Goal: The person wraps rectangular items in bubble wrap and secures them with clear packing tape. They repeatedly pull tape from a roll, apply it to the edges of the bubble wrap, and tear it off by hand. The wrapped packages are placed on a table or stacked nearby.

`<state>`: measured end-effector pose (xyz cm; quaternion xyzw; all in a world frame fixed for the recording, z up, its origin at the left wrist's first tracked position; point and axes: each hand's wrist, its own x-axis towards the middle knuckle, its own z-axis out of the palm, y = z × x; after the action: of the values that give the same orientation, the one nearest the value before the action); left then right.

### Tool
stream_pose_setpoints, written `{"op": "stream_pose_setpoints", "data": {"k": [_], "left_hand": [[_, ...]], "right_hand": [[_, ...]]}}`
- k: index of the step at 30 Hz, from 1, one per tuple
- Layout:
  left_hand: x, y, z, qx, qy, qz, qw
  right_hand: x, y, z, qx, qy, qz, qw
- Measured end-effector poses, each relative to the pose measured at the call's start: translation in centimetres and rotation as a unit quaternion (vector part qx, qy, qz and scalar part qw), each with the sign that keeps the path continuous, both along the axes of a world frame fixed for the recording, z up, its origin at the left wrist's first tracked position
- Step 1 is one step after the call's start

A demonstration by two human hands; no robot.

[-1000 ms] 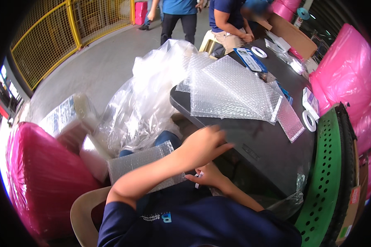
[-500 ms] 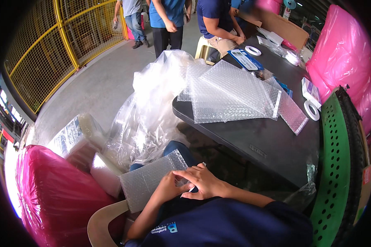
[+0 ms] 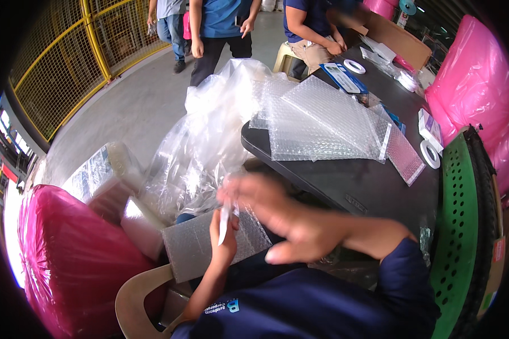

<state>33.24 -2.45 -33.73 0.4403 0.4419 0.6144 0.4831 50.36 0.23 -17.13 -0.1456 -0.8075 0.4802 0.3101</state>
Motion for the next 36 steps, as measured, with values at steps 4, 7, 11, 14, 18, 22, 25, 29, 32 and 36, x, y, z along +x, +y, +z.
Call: {"op": "stream_pose_setpoints", "data": {"k": [4, 7, 11, 14, 18, 22, 25, 29, 32, 36], "left_hand": [[-2.0, -0.4, 0.6, -0.003, -0.079, -0.006, 0.997], [-1.8, -0.6, -0.7, -0.06, -0.19, -0.099, 0.975], [-1.4, -1.6, -0.5, -0.071, -0.371, -0.152, 0.913], [-0.9, -1.2, 1.4, -0.054, -0.442, -0.183, 0.877], [1.3, 0.5, 3.2, -0.065, -0.411, -0.288, 0.862], [7.0, 4.0, 5.5, -0.012, -0.355, -0.424, 0.833], [10.7, 6.3, 5.4, -0.085, -0.325, -0.361, 0.87], [12.8, 9.9, 6.9, -0.115, -0.262, -0.234, 0.929], [13.7, 10.6, 8.7, -0.085, -0.235, -0.17, 0.953], [13.2, 11.1, 8.0, -0.077, -0.196, -0.101, 0.972]], "right_hand": [[8.4, 15.0, 7.2, 0.146, -0.112, -0.204, 0.961], [19.9, 23.9, 5.3, 0.066, -0.278, -0.343, 0.895], [24.2, 28.5, 1.9, 0.004, -0.496, -0.355, 0.793], [23.6, 30.2, -0.1, -0.116, -0.5, -0.362, 0.778], [22.9, 30.8, -0.5, -0.124, -0.503, -0.366, 0.773], [24.6, 31.1, -1.8, -0.127, -0.479, -0.387, 0.778], [25.0, 31.2, -2.4, -0.091, -0.465, -0.4, 0.785], [26.6, 31.7, -2.6, -0.025, -0.478, -0.396, 0.784], [29.1, 31.6, -3.2, -0.077, -0.49, -0.443, 0.747], [27.6, 29.1, -2.0, -0.271, -0.282, -0.398, 0.83]]}}
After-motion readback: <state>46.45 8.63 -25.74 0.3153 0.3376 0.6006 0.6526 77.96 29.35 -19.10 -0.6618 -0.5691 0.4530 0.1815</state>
